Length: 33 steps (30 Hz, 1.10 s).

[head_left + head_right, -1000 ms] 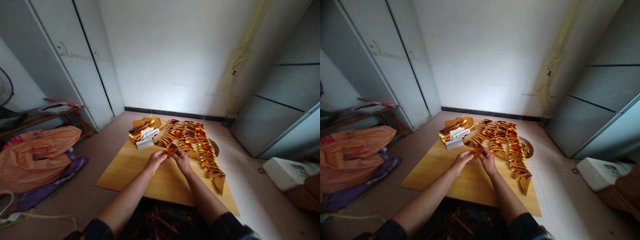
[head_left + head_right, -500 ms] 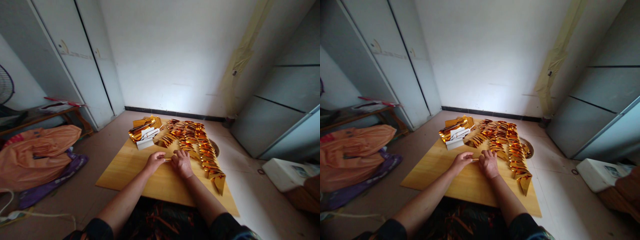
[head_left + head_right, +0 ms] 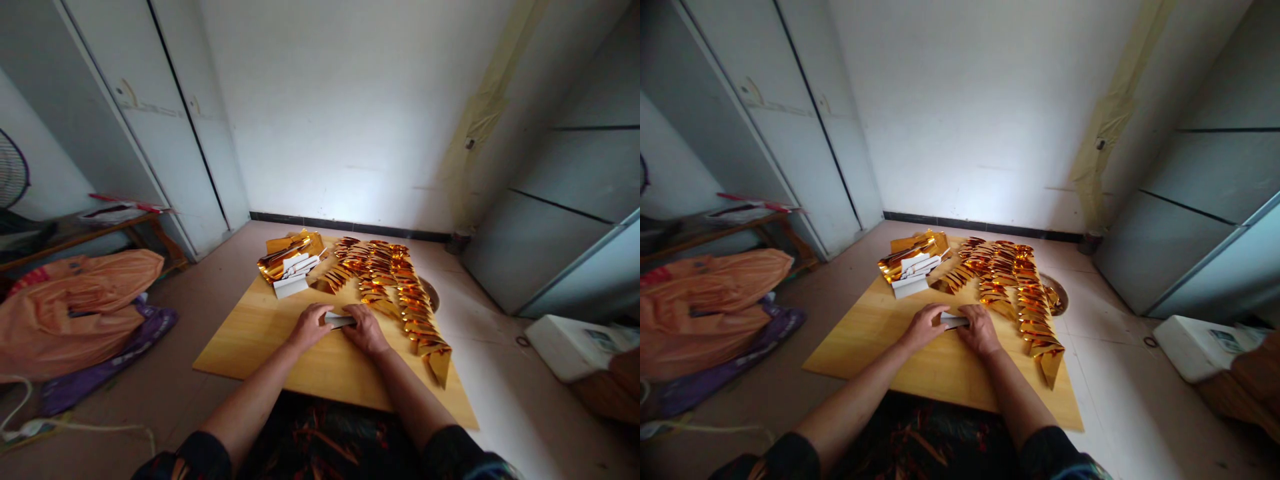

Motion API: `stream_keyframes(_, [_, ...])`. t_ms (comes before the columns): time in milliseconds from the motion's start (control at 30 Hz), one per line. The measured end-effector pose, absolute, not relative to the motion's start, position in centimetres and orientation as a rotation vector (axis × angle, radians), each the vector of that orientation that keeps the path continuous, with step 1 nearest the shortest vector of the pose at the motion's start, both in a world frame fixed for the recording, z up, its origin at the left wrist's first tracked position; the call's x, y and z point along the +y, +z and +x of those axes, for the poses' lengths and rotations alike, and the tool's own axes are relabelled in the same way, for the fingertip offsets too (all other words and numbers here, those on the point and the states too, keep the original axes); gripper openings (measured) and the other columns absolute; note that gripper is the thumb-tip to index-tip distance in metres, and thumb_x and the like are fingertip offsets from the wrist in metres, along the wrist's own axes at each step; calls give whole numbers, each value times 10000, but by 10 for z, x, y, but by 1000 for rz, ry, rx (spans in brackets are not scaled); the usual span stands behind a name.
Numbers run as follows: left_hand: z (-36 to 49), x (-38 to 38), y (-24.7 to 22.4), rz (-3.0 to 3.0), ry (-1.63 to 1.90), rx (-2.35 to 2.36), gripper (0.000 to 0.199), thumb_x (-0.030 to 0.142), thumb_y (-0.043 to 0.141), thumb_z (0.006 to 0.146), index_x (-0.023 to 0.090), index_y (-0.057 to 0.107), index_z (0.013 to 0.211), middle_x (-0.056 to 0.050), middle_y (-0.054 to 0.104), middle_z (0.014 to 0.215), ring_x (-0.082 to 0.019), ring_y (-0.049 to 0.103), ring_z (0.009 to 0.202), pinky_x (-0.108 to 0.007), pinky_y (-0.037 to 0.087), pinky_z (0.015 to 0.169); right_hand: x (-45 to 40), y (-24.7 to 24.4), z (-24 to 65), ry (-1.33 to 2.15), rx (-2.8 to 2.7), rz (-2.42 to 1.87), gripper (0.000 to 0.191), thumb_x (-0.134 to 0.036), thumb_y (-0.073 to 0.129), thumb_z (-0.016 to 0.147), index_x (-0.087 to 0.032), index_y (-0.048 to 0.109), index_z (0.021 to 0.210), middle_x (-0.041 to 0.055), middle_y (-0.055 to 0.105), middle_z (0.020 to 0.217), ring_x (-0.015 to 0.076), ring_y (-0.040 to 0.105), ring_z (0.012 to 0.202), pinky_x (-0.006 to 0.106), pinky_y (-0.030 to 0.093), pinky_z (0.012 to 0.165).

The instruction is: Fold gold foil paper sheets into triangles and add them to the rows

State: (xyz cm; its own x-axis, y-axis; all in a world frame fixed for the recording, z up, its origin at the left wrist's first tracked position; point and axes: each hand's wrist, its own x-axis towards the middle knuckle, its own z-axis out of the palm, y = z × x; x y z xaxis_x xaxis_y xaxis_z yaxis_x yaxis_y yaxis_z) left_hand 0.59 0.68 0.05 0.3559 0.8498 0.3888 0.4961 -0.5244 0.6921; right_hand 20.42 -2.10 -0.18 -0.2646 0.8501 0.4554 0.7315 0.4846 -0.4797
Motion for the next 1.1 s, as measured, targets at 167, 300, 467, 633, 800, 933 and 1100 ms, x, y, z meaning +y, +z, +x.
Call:
stream_keyframes(167, [4,4,2,2190,996,1100,594,118,692,652,210,574,1227,-66,652,1180,-223,599,1091,-394,474,996,-20,-6,206,294,-2008,-1294,531,-88,535,641,-195,596,1157,96,640,1139,248,564,1074,425,429,976])
stream_keyframes(300, [3,4,2,2214,965,1086,644,109,703,636,203,553,1255,-74,635,1213,-231,583,1121,-405,456,1023,-20,-6,207,324,-1994,-1314,527,-83,510,634,-181,597,1144,104,641,1136,246,570,1080,428,425,996])
stream_keyframes(467, [5,7,-1,2220,977,1145,501,57,597,715,189,598,1198,-64,671,1137,-205,604,1074,-377,484,984,-20,-4,207,329,-1962,-1260,484,-109,515,684,-189,579,1157,102,620,1167,229,577,1086,391,455,972])
stream_keyframes(633, [11,10,0,2180,1005,1290,333,80,507,820,186,635,1108,-65,687,1085,-183,623,1024,-354,492,962,-18,-5,206,275,-1795,-1343,339,-169,497,785,-197,591,1110,91,646,1058,211,620,965,361,504,885])
stream_keyframes(800, [19,10,4,2253,905,1453,390,53,565,763,203,587,1122,-54,668,1086,-182,612,1019,-327,487,941,-17,-7,205,178,-1798,-1394,367,-120,492,753,-185,585,1102,114,604,1155,218,601,1026,362,495,910])
stream_keyframes(933, [22,7,9,2283,795,1621,320,93,596,754,191,537,1053,-54,650,971,-191,617,927,-296,498,823,-18,-7,202,85,-1859,-1430,413,-63,508,682,-185,573,1071,132,510,1301,232,537,1137,363,474,940])
stream_keyframes(1100, [25,9,14,2315,692,1676,218,95,566,773,200,502,952,-35,635,866,-187,620,859,-284,465,789,-21,1,199,-111,-1885,-1451,204,-93,518,748,-182,584,919,137,532,1256,239,517,1090,362,448,879])
